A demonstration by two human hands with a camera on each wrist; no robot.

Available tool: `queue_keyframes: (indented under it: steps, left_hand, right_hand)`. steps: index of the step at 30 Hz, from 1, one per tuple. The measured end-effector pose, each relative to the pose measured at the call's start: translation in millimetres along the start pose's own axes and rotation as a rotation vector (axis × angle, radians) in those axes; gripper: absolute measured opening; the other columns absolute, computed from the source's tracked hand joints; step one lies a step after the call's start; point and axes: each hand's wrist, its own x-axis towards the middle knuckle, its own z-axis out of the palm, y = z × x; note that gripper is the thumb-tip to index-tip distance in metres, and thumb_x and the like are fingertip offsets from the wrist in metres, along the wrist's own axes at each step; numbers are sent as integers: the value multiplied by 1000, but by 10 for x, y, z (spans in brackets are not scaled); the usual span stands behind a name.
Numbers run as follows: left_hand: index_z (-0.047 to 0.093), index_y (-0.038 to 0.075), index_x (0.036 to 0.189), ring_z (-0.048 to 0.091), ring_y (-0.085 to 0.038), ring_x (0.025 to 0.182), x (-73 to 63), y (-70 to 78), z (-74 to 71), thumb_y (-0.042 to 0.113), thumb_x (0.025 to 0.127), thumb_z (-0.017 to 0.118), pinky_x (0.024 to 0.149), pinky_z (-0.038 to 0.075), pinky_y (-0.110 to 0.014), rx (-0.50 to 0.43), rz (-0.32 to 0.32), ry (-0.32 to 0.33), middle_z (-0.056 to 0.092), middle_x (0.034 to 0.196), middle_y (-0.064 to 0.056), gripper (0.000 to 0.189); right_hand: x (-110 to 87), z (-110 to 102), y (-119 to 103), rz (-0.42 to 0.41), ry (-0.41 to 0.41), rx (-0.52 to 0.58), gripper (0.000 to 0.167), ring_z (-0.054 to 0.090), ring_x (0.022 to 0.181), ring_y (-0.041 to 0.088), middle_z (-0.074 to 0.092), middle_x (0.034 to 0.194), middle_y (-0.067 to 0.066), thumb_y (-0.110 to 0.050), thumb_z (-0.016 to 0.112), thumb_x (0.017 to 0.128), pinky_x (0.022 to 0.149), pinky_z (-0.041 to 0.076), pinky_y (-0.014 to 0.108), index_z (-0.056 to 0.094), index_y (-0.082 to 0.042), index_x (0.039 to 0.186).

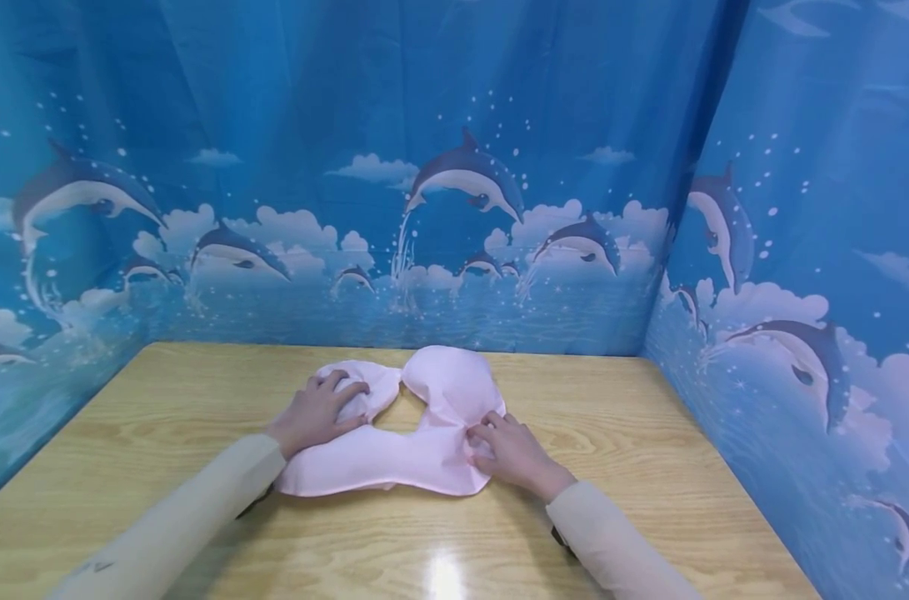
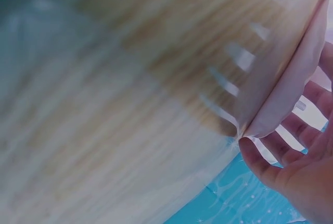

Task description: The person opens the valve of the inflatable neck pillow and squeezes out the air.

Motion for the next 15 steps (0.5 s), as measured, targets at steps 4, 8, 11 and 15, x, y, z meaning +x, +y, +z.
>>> queue_keyframes:
  steps: [4, 8, 11, 15]
  left_hand:
    - [52, 32, 122, 36, -49, 118, 12, -6, -12, 58, 83, 53, 81, 39, -68, -22, -21, -28, 39, 134, -15, 48]
    - [54, 33, 118, 19, -53, 130, 41, -18, 5, 63, 78, 54, 93, 27, -72, -6, -49, -21, 33, 140, -17, 50]
    - [55, 33, 113, 10, -56, 131, 76, -25, 8, 66, 75, 56, 96, 20, -73, -7, -61, -32, 29, 145, -15, 50]
    - [51, 30, 111, 14, -58, 129, 123, -38, -21, 64, 75, 58, 93, 23, -75, -41, -40, -86, 28, 148, -12, 51]
  right_hand:
    - [0, 0, 3, 0, 4, -5, 33, 49, 88, 18, 55, 105, 2, -31, 66, 82, 73, 44, 36, 63, -16, 111]
    - [-4, 2, -3, -7, 5, -15, 33, 49, 87, 18, 55, 104, 3, -29, 66, 82, 71, 43, 34, 63, -14, 111]
    - [-7, 4, -11, -7, 0, -11, 32, 48, 86, 17, 55, 103, 3, -28, 66, 83, 70, 42, 33, 63, -13, 111]
    - [-9, 4, -16, 1, -2, -2, 32, 48, 86, 17, 54, 103, 3, -27, 66, 83, 70, 42, 33, 63, -13, 111]
